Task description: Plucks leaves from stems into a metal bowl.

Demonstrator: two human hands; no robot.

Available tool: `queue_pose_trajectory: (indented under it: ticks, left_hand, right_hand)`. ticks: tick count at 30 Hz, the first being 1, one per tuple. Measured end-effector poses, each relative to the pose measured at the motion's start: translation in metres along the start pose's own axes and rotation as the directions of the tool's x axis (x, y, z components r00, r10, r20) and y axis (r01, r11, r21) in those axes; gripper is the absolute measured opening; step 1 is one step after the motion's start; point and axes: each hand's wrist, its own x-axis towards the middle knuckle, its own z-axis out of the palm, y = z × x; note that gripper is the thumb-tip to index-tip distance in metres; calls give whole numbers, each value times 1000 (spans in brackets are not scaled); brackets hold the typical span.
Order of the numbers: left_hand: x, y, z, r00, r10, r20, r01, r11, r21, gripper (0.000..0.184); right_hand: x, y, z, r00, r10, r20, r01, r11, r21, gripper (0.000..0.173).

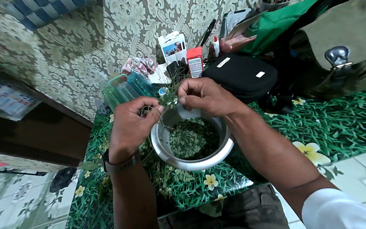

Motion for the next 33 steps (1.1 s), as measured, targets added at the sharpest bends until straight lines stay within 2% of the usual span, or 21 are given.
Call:
queue_pose_trajectory:
  ticks: [9, 12, 14, 18, 23, 25, 28, 33]
  left_hand:
    - [2, -4, -4, 999, 7, -43, -7, 1000, 12, 5]
    - [3, -4, -3, 998, 21, -62, -22, 1000, -16, 5]
    - [4, -2, 0, 999, 28, -43, -29, 999, -28, 5]
    - [5, -1, 3, 999, 30, -24, -30, 999, -32, 5]
    - [0, -2, -3, 1000, -12, -25, 13, 1000, 28, 7]
    - [1, -2, -3, 1000, -4, -28, 5, 1000, 5, 6]
    - [4, -1, 2, 1000, 26, -5, -26, 1000, -17, 5]
    - [4, 0, 5, 998, 48, 51, -49, 999, 10, 5]
  right_hand:
    - [-2, -5, -7, 998, 44, 47, -40, 996, -80, 9]
    - [0, -7, -9, 997, 33, 75, -30, 998, -47, 8]
    - [-1, -7, -2, 997, 45, 70, -44, 999, -25, 15]
    - [0, -1, 5, 998, 29, 61, -26, 999, -45, 9]
    - [1, -4, -10, 993, 49, 106, -43, 997, -62, 3]
    - [0, -6, -17, 993, 30, 112, -23, 998, -66, 11]
    - [-1, -2, -15, 998, -49, 48, 52, 997, -57, 23]
    - [3, -3, -3, 998, -61, 27, 62, 997, -52, 7]
